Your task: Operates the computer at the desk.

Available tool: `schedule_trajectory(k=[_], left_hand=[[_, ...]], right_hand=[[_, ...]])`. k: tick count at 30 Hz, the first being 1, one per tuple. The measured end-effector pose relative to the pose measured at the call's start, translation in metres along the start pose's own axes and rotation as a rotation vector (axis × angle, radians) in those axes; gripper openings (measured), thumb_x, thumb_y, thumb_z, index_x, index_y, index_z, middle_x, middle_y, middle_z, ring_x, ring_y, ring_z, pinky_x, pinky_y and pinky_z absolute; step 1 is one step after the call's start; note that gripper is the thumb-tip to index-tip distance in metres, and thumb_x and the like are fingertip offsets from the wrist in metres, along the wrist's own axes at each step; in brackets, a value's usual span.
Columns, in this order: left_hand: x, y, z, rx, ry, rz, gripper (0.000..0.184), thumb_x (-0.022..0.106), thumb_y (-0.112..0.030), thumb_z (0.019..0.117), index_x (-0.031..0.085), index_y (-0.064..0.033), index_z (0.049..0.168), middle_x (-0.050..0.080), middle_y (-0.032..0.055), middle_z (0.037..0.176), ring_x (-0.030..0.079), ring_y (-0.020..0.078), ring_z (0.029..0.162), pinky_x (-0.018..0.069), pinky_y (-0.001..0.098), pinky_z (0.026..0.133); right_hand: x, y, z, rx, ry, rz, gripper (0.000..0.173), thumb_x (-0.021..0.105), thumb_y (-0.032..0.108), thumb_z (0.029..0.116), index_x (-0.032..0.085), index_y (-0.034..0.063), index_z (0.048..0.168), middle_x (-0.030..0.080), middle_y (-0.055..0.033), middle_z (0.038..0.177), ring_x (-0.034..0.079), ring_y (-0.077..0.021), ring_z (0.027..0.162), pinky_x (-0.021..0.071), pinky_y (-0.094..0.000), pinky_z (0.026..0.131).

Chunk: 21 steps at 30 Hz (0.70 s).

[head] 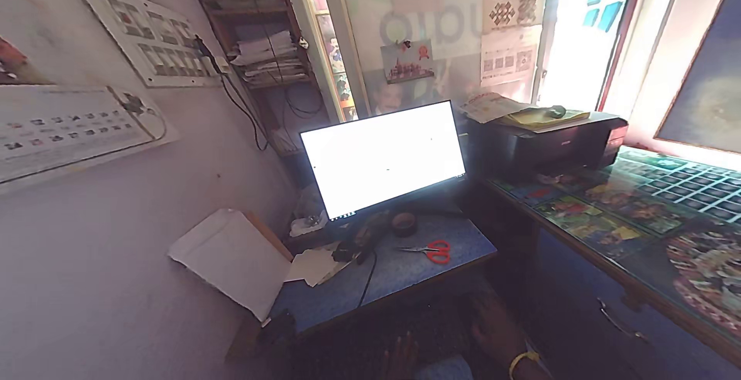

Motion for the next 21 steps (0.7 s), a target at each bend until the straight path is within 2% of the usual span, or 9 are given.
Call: schedule_trajectory(k=[3,5,8,13,21], left_hand=[[-0.0024,-0.0003,0.0009,0.001,-0.009,0.000,0.069,0.041,-0.053,0.1047,0.040,-0.0091,0.157,0.031,0.0102,0.167,0.023,0.0313,0.156,0.0128,0.0584,0.126],[-0.0035,0.0000,0.0021,-0.005,-0.007,-0.003,0.069,0.042,-0.054,0.1043,0.040,-0.0091,0.157,0.032,0.0105,0.166,0.024,0.0321,0.156,0.0135,0.0584,0.126],[-0.0044,-0.0004,0.0029,-0.014,0.013,-0.011,0.070,0.042,-0.054,0.1040,0.039,-0.0095,0.158,0.032,0.0102,0.167,0.024,0.0319,0.156,0.0130,0.0586,0.126],[-0.0010,-0.0004,0.0008,-0.016,0.022,-0.016,0.070,0.041,-0.054,0.1044,0.038,-0.0103,0.158,0.030,0.0096,0.168,0.022,0.0315,0.157,0.0115,0.0584,0.126],[0.0006,-0.0009,-0.0002,0.005,-0.018,0.000,0.068,0.044,-0.052,0.1042,0.040,-0.0093,0.157,0.031,0.0107,0.167,0.025,0.0317,0.156,0.0136,0.0586,0.126]], right_hand=[[0.0002,0.0003,0.0016,0.019,-0.020,0.011,0.058,0.061,0.034,0.0932,0.055,0.0162,0.148,0.053,-0.0105,0.152,0.048,-0.0275,0.143,0.0387,-0.0442,0.119],[-0.0033,0.0013,0.0019,0.095,0.018,0.021,0.060,0.061,0.037,0.0950,0.053,0.0138,0.149,0.049,-0.0108,0.156,0.044,-0.0286,0.146,0.0352,-0.0459,0.121],[-0.0073,0.0021,0.0008,0.158,0.012,0.007,0.062,0.061,0.038,0.0941,0.052,0.0136,0.150,0.048,-0.0108,0.157,0.044,-0.0312,0.146,0.0372,-0.0484,0.119],[-0.0080,0.0026,-0.0031,0.155,0.032,-0.009,0.063,0.061,0.038,0.0943,0.051,0.0131,0.151,0.048,-0.0126,0.156,0.044,-0.0337,0.145,0.0376,-0.0487,0.119],[-0.0060,0.0010,-0.0035,0.126,0.032,-0.004,0.061,0.060,0.037,0.0953,0.051,0.0129,0.151,0.047,-0.0138,0.157,0.043,-0.0341,0.146,0.0364,-0.0492,0.120]])
Point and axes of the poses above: each hand's wrist, its own z-axis towards the middle knuckle, its own x-axis out of the palm, y = z × x, the point moved 2 cm from there along z, towards the middle knuckle
